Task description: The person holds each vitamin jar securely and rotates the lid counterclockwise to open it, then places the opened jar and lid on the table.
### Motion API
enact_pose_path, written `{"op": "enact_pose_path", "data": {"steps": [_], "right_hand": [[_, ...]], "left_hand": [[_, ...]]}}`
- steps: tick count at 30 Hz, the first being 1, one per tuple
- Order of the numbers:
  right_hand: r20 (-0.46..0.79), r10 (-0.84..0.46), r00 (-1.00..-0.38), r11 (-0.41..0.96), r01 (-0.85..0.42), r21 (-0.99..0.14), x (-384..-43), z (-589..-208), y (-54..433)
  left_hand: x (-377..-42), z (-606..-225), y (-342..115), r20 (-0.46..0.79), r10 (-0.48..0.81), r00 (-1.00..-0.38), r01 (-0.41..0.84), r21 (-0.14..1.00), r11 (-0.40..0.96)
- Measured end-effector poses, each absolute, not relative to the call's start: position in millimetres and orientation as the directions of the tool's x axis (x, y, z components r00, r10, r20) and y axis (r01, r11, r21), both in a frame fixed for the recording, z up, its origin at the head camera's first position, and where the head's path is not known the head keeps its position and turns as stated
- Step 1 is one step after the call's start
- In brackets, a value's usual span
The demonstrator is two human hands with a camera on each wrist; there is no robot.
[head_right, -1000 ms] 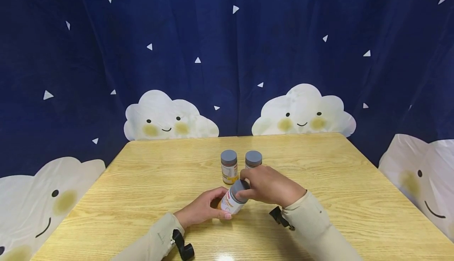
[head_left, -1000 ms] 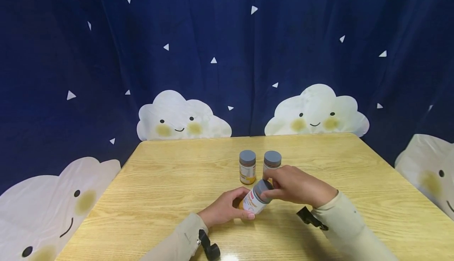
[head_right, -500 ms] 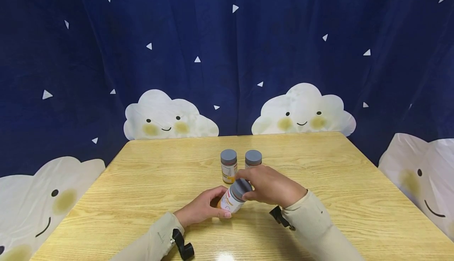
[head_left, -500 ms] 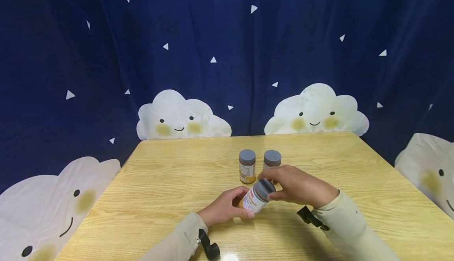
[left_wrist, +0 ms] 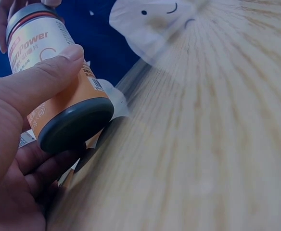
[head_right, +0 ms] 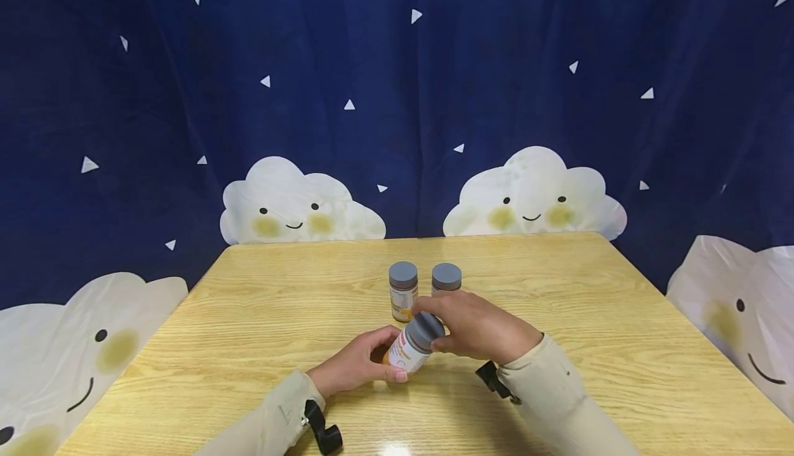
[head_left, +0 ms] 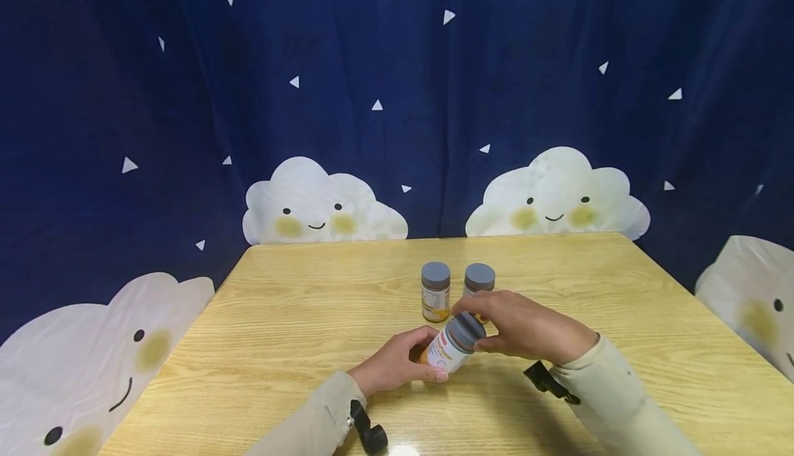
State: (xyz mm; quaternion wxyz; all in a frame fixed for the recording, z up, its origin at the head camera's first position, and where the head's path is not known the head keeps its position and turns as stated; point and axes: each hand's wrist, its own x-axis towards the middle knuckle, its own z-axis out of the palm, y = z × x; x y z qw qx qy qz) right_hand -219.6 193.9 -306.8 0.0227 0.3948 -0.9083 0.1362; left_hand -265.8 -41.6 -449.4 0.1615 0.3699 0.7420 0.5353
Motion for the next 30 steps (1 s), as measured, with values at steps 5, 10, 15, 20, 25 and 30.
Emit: {"op": "enact_pose_path", "data": {"steps": [5, 10, 15, 20, 25, 30], "right_hand": [[0.142, -0.705, -0.694, 0.659, -0.716, -0.230, -217.7, -306.5, 194.5], [0.114, -0.676, -0.728, 0.686, -0.679, -0.263, -216.4, -306.6, 194.0], [0.091, -0.597, -0.797, 0.749, -0.594, -0.293, -215.7, -306.4, 191.9], [0.127, -0.503, -0.855, 0.818, -0.518, -0.250, -214.5, -307.3, 188.8], [0.169, -0.450, -0.877, 0.850, -0.478, -0.222, -214.5, -310.6, 185.4], [0.165, -0.449, -0.878, 0.852, -0.477, -0.215, -216.3, -313.0, 182.3]], "left_hand": [[-265.2, -449.6, -41.1, 0.153, 0.724, -0.672, 0.381, 0.911, 0.160], [-263.8, -448.6, -41.1, 0.153, 0.726, -0.670, 0.376, 0.913, 0.155], [-263.4, -448.2, -41.2, 0.155, 0.729, -0.667, 0.381, 0.911, 0.155], [-263.6, -448.8, -41.3, 0.160, 0.729, -0.665, 0.384, 0.911, 0.150], [-263.8, -449.2, -41.2, 0.160, 0.729, -0.666, 0.384, 0.911, 0.151], [-263.8, -448.8, -41.0, 0.159, 0.727, -0.668, 0.384, 0.911, 0.153]]}}
